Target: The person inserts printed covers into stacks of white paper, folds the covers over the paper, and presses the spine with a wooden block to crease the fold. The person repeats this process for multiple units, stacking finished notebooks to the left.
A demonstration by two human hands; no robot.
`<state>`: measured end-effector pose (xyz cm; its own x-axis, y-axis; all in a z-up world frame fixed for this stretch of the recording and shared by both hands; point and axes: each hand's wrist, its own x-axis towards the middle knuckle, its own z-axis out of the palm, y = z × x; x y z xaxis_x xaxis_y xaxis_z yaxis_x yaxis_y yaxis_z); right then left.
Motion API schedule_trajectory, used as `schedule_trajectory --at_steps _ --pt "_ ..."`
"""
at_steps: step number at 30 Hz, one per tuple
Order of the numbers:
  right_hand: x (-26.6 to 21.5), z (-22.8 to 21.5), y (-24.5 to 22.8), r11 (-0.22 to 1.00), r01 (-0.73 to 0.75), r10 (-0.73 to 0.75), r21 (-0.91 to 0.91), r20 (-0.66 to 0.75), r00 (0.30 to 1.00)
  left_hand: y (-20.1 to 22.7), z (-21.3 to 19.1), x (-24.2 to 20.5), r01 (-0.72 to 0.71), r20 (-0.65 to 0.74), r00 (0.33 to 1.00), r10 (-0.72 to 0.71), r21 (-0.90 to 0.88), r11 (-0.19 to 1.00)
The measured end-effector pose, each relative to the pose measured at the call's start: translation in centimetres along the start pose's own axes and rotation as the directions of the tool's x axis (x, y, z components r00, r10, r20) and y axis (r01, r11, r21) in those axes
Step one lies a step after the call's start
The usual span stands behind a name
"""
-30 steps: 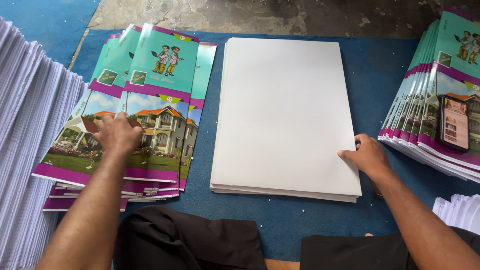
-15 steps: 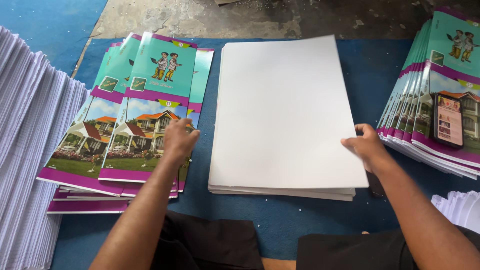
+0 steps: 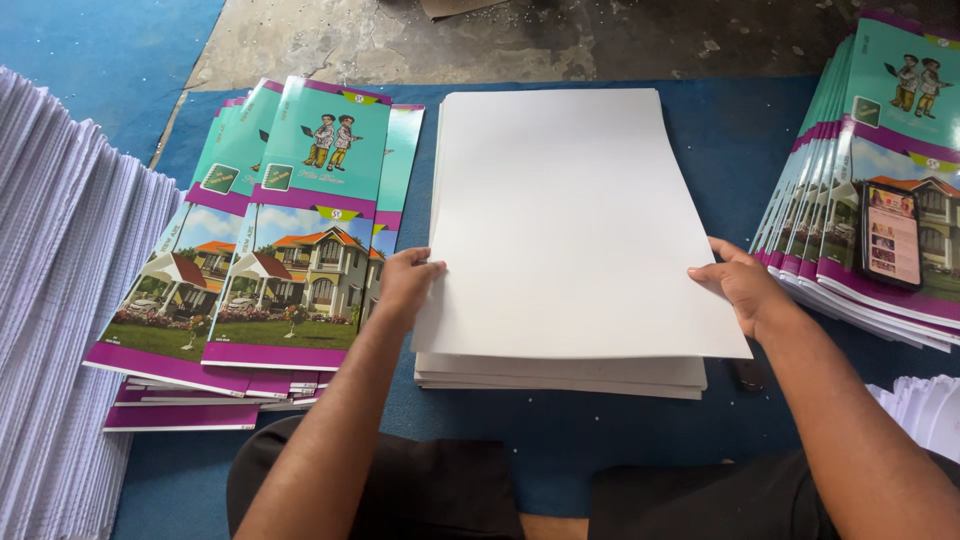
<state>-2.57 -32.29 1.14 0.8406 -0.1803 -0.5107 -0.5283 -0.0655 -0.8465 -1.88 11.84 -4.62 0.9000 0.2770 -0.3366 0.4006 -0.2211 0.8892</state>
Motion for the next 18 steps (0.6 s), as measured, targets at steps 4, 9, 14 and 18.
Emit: schedule_trajectory --at_steps 4,9,14,18 --pt "-0.4 -0.1 -0.1 0.926 0.081 -0.128 -0.369 -0.105 0.986 -0.8 1.8 -0.2 -0.056 -0.046 0.997 0.058 0.048 0.997" --pt "-1.2 -1.8 -1.1 0.725 0.231 -0.354 -0.649 -0.064 0.933 -0.9 3.9 -1.3 -0.117 -0.092 0.987 0.133 0.153 0.981" --pt "-2.3 -1.5 -2.4 0.683 0.376 -0.483 -0.627 -0.001 0.875 0.2 5.3 -3.0 -0.089 -0.076 0.992 0.102 0.164 0.982" --pt "-3.0 -0.4 -3.0 0.602 0.481 -0.568 -0.637 0.082 0.819 1.3 6.1 -4.2 -0.094 -0.063 0.991 0.117 0.295 0.951"
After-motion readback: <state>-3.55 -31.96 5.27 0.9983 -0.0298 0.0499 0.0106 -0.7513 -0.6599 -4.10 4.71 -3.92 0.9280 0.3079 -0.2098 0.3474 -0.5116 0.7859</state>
